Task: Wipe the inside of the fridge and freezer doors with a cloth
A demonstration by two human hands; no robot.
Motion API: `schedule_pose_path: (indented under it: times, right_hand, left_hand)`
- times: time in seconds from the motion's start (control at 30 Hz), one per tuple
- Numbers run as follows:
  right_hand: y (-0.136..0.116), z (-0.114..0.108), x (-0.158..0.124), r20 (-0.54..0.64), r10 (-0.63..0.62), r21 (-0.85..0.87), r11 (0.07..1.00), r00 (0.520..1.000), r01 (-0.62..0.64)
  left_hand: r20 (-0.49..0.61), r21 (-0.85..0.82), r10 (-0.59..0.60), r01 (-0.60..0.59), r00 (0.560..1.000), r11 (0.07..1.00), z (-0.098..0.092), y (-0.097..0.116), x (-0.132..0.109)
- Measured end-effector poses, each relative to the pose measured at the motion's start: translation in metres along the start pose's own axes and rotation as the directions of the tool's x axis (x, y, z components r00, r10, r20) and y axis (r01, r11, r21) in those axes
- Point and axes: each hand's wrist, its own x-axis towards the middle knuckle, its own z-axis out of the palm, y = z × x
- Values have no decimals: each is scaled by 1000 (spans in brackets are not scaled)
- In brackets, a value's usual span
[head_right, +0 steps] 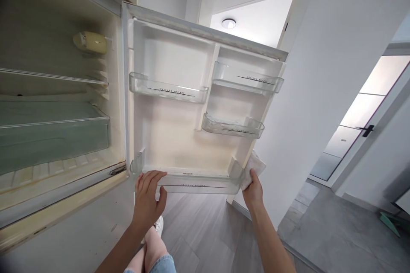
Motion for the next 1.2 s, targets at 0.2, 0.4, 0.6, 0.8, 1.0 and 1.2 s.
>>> schedule_pose_path:
  times: [0.2, 0.4, 0.6, 0.8, 1.0, 1.2]
  right_hand:
    - [19, -16, -13, -31, 88, 13, 996, 996, -88]
    - [30, -30, -19, 36, 154, 106, 982, 987, -157]
    - [35, -43, -23, 67, 202, 194, 958, 977, -211]
    - [50, -61, -38, 71, 304, 208, 927, 950, -313]
    - [64, -94, -57, -84, 363, 5, 932, 928, -364]
    - [67, -151, -67, -138, 510, -69, 850, 849, -521]
  left_hand:
    - [9, 27, 22, -22, 1000, 999, -2, -2, 0]
    - [38, 98, 96, -99, 995, 990, -6, -8, -2]
    - [45, 183, 144, -150, 989, 972, -11, -14, -32]
    - [188, 167, 31, -63, 982, 984, -6, -35, -134]
    - [381, 188, -239, 179, 893, 966, 2, -41, -214]
    - [460, 179, -222, 156, 860, 972, 45, -14, -171]
